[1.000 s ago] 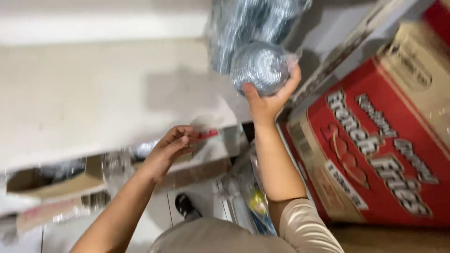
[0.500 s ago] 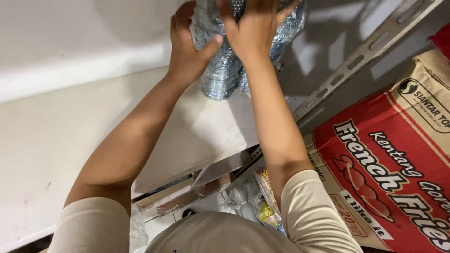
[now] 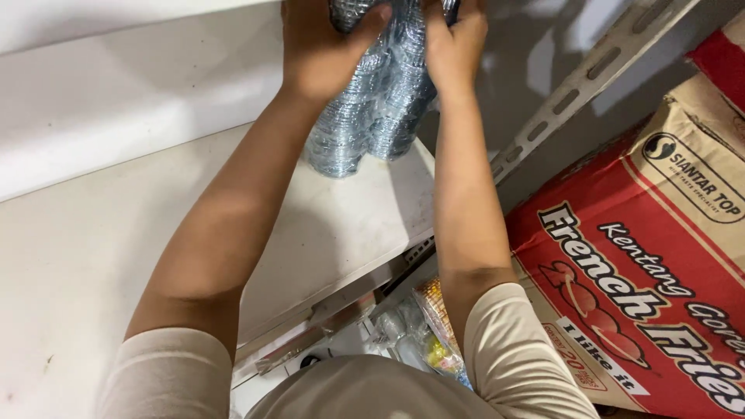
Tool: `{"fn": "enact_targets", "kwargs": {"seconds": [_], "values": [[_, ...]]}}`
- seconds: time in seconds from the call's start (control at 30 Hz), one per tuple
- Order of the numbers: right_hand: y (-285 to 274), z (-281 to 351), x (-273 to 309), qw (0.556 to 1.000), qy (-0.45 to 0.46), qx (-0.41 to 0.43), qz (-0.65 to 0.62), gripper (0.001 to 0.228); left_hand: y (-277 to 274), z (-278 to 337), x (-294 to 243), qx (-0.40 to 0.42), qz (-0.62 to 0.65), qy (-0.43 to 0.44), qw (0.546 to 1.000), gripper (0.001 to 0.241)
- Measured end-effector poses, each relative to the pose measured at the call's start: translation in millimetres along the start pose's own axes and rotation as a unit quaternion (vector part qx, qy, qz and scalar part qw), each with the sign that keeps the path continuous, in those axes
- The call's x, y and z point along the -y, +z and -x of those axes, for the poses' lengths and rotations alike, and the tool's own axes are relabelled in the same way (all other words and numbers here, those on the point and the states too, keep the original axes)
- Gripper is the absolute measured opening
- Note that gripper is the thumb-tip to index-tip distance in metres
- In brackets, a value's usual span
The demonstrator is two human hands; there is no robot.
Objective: The person picks up a stack of foil containers from a shelf and places them into a pink basket before moving to a different area. They then place a packet of labels into a clear container and handle the foil containers again.
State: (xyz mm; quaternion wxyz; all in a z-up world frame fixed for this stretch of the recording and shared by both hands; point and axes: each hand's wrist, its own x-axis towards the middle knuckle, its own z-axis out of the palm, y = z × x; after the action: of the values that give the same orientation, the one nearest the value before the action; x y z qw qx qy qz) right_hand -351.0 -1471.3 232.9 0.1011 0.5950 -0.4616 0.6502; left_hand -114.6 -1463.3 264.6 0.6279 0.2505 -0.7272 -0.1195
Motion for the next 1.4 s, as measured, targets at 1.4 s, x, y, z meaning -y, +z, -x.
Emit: {"fn": "enact_targets", "kwargs": {"seconds": [1.4], "values": [[-110.2,266.9,227.9,0.903,-0.041,0.209,-0.373,0.053,-169.1,308.1,-246.4,0.006,-0.072,-0.213,0.974,0.079]]}}
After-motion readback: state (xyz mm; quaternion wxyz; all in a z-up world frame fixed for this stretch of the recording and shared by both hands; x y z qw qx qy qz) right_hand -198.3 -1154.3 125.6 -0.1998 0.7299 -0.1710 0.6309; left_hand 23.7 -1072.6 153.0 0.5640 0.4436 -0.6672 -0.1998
